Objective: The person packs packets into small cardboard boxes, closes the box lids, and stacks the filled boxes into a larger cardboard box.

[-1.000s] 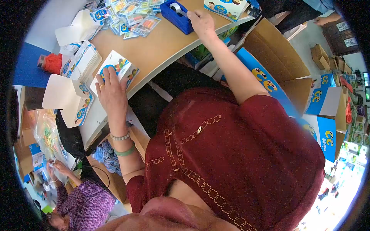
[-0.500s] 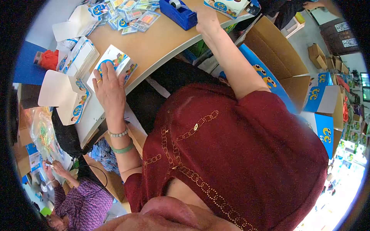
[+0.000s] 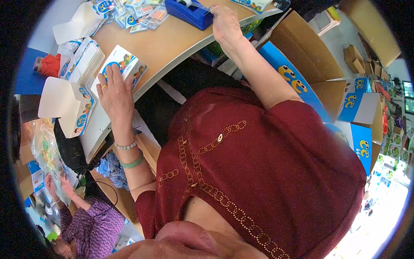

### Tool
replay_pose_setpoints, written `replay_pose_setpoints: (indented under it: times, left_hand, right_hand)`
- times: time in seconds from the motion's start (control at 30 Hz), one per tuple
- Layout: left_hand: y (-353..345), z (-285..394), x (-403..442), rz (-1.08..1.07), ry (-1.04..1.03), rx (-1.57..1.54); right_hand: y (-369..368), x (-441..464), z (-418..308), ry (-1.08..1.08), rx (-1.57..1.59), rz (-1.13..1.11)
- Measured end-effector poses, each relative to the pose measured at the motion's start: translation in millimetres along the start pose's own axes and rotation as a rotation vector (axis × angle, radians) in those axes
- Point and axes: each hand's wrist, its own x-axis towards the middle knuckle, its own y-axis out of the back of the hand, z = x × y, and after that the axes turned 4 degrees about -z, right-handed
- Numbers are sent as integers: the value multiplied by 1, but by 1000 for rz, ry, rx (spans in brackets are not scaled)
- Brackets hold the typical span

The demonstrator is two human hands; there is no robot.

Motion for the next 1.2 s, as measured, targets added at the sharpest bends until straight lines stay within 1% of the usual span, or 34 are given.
replay_pose_setpoints:
  times: [0.07,0.1,0.17,0.2,0.27,0.3,0.37,0.5,0.57,0.6,0.67,0.7,0.77,0.8,0.87,0.97,1.1,1.17,1.2]
  left_hand:
    - [0,0,0,-2,-1,7]
    - [0,-1,0,-2,-1,9]
    - [-1,0,0,-4,1,14]
    - [0,1,0,-7,0,12]
    - [3,3,1,-15,10,21]
    - [3,3,1,-15,8,21]
    - [2,2,1,-22,13,33]
    - [1,2,1,-25,8,36]
    - [1,2,1,-16,17,26]
    - [1,2,1,-18,18,25]
    - [0,0,0,-6,-3,30]
    - [-1,0,0,-9,-2,29]
    - [-4,-1,0,8,-8,17]
    - [-3,-1,-1,8,-9,15]
    - [-2,0,0,-5,-2,23]
    - [0,1,0,-18,8,17]
    - [2,-7,-1,-14,-19,-4]
    - [8,-19,-1,-46,-99,-209]
    - [8,-23,-2,-50,-91,-202]
  right_hand:
    - [-23,-26,-22,-6,-214,8]
    - [-27,-32,-28,-7,-212,7]
    - [-28,-39,-38,-154,-477,28]
    - [-27,-37,-41,-155,-479,30]
    - [-23,-28,-45,-201,-705,-27]
    - [-13,-20,-42,-202,-704,-25]
    - [7,-2,-32,-295,-754,-67]
    - [6,0,-37,-361,-660,-15]
    - [4,-4,-37,-357,-482,0]
    - [-5,-11,-42,-359,-484,-1]
    - [-29,-27,-53,-346,-551,158]
    - [-16,-20,-47,-349,-553,158]
    - [20,0,-31,-385,-467,65]
    - [20,0,-32,-384,-469,66]
    - [20,0,-32,-382,-493,-7]
    - [-13,-24,-45,-334,-524,-1]
    - [8,-21,-35,-290,-500,-56]
    - [11,-19,-35,-342,-561,-125]
    - [12,-19,-35,-349,-557,-133]
